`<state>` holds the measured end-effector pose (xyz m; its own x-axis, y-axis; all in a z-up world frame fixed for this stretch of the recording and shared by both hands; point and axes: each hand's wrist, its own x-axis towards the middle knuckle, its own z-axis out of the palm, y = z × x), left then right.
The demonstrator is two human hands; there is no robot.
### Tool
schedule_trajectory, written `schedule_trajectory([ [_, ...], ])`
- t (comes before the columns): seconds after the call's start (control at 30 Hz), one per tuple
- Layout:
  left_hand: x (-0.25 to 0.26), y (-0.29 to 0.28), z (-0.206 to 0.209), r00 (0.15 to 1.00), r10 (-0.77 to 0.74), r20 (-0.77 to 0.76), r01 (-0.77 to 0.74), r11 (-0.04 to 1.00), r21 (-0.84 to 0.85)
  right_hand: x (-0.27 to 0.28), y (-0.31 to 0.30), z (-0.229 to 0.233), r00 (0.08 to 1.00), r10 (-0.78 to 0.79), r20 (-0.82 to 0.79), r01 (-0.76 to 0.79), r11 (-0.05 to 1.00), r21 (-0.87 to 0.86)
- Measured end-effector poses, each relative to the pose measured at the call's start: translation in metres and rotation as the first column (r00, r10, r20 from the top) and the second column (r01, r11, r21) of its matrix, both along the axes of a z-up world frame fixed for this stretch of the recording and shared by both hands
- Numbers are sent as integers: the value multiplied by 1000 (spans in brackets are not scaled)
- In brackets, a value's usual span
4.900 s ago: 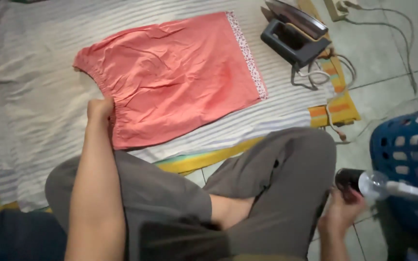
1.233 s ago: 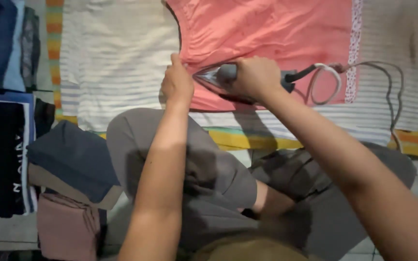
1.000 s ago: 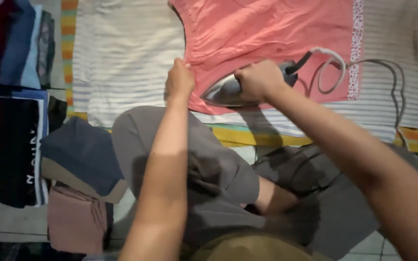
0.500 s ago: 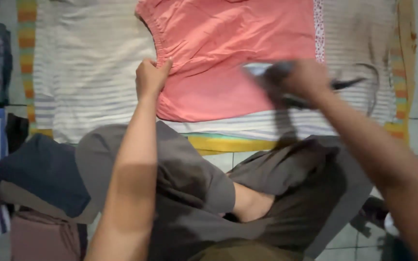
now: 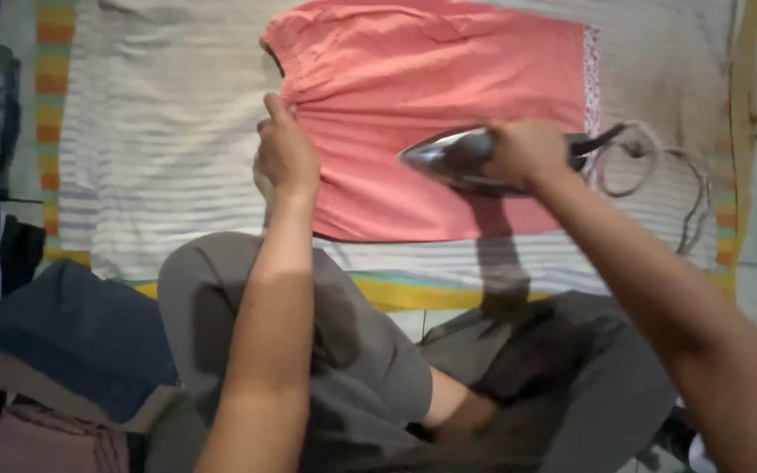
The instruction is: Ironing and folding a pair of pink shorts on a cloth spread on the floor.
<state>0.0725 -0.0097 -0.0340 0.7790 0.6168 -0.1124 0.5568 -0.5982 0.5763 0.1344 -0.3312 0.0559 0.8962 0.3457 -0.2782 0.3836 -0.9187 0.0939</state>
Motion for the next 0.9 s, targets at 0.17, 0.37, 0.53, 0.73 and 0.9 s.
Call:
schedule_trajectory([
  [0.17,7,0,7,990,-15,-140,11,1000,-29,-20,117,22,1000,-3,-29,9,977,215],
  [0.37,-3,13,17,998,-34,-58,25,988,-151,-6,147,-27,995,-100,23,89,953,290],
  [0.53,1,26,-40,1000,18,-15,-21,980,-200,-13,130,37,998,59,-30,-48,957,286],
  [0.73,-10,27,-34,997,-64,39,69,983,-169,41,49,-14,994,-100,43,89,974,208],
  [0.9,12,22,-23,1000,26,8,-23,965,-261,27,-5,10,994,-105,16,104,993,59],
])
